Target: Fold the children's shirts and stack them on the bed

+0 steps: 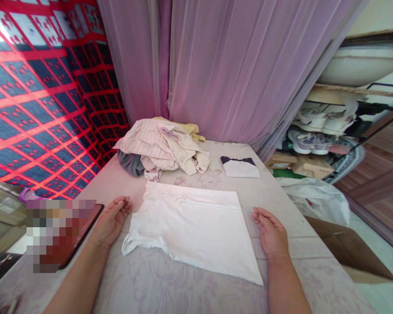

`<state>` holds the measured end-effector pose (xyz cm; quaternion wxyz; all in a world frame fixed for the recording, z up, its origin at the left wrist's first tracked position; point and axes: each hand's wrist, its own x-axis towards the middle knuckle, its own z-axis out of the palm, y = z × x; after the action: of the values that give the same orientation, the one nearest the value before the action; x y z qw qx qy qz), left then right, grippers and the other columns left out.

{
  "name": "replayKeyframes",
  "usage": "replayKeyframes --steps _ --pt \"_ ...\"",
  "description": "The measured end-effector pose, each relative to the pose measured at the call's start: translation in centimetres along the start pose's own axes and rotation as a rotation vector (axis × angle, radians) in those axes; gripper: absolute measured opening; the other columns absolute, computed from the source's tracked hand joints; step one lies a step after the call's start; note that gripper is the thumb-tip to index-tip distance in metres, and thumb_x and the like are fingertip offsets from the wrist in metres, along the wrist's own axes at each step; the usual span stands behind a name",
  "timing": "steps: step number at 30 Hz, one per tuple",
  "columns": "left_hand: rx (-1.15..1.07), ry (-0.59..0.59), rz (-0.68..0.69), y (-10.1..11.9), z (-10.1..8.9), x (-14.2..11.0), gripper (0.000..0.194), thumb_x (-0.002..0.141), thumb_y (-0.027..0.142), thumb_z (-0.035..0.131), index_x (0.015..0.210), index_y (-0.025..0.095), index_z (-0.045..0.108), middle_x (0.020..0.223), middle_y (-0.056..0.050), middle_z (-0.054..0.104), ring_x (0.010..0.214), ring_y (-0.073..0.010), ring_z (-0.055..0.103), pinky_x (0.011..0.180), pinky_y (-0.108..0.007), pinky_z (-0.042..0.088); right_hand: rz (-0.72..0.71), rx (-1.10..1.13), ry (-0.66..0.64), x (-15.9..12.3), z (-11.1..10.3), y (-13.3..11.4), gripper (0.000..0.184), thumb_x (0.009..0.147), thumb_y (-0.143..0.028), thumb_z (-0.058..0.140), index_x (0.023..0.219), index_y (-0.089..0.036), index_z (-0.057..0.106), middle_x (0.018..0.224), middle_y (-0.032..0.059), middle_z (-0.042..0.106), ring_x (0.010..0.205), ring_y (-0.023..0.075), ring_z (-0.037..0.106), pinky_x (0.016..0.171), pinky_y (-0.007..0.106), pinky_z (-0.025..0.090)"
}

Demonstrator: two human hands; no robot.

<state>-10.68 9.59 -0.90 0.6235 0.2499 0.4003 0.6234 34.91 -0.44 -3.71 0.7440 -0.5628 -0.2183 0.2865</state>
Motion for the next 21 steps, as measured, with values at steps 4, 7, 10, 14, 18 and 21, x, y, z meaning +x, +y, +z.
replayKeyframes --steps 4,7,10,14,18,21 --pt "-0.005 -0.002 -0.006 0.05 0.03 -0.04 0.03 0.054 0.03 0.084 0.077 0.017 0.07 0.081 -0.003 0.071 0.073 -0.0121 0.065 0.075 -0.023 0.052 0.025 0.012 0.014 -0.2 0.28 -0.36 0.024 0.048 -0.023 0.076 0.07 -0.018 0.071 0.075 0.0038 0.071 0.066 0.0134 0.064 0.066 0.026 0.055" --pt "-0.009 0.003 -0.006 0.03 0.01 -0.05 0.032 0.053 0.03 0.085 0.077 0.016 0.07 0.08 -0.003 0.071 0.072 -0.0118 0.065 0.075 -0.023 0.052 0.031 0.009 0.014 -0.27 0.35 -0.48 0.024 0.047 -0.022 0.076 0.069 -0.018 0.071 0.074 0.0038 0.071 0.066 0.0135 0.064 0.065 0.026 0.055" --pt "-0.004 -0.001 0.001 -0.02 -0.02 -0.03 0.03 0.055 0.03 0.084 0.078 0.017 0.07 0.081 -0.003 0.071 0.073 -0.0124 0.065 0.075 -0.024 0.052 0.032 0.007 0.01 -0.24 0.26 -0.45 0.023 0.047 -0.022 0.077 0.069 -0.019 0.071 0.074 0.0035 0.071 0.065 0.0137 0.064 0.065 0.026 0.056" --pt "-0.006 0.002 -0.004 0.02 0.04 -0.07 0.03 0.054 0.03 0.084 0.077 0.017 0.07 0.081 -0.003 0.072 0.073 -0.0124 0.065 0.075 -0.024 0.052 0.013 0.0 -0.006 -0.08 -0.01 -0.17 0.023 0.049 -0.023 0.077 0.07 -0.019 0.071 0.076 0.004 0.072 0.066 0.0147 0.065 0.064 0.028 0.057" --pt "-0.014 0.017 -0.014 0.14 0.21 -0.2 0.035 0.048 0.031 0.087 0.076 0.017 0.071 0.079 -0.002 0.072 0.072 -0.0115 0.065 0.074 -0.022 0.052 -0.025 -0.009 -0.019 0.05 -0.19 0.18 0.022 0.052 -0.024 0.077 0.073 -0.019 0.071 0.077 0.0044 0.071 0.066 0.0153 0.065 0.065 0.031 0.057" --pt "-0.017 0.026 -0.017 0.18 0.36 -0.27 0.037 0.046 0.033 0.088 0.075 0.017 0.07 0.078 -0.001 0.072 0.071 -0.0109 0.065 0.073 -0.021 0.052 -0.032 -0.001 -0.017 0.03 -0.12 0.17 0.022 0.052 -0.025 0.077 0.072 -0.018 0.071 0.076 0.004 0.071 0.065 0.0147 0.065 0.064 0.029 0.057"
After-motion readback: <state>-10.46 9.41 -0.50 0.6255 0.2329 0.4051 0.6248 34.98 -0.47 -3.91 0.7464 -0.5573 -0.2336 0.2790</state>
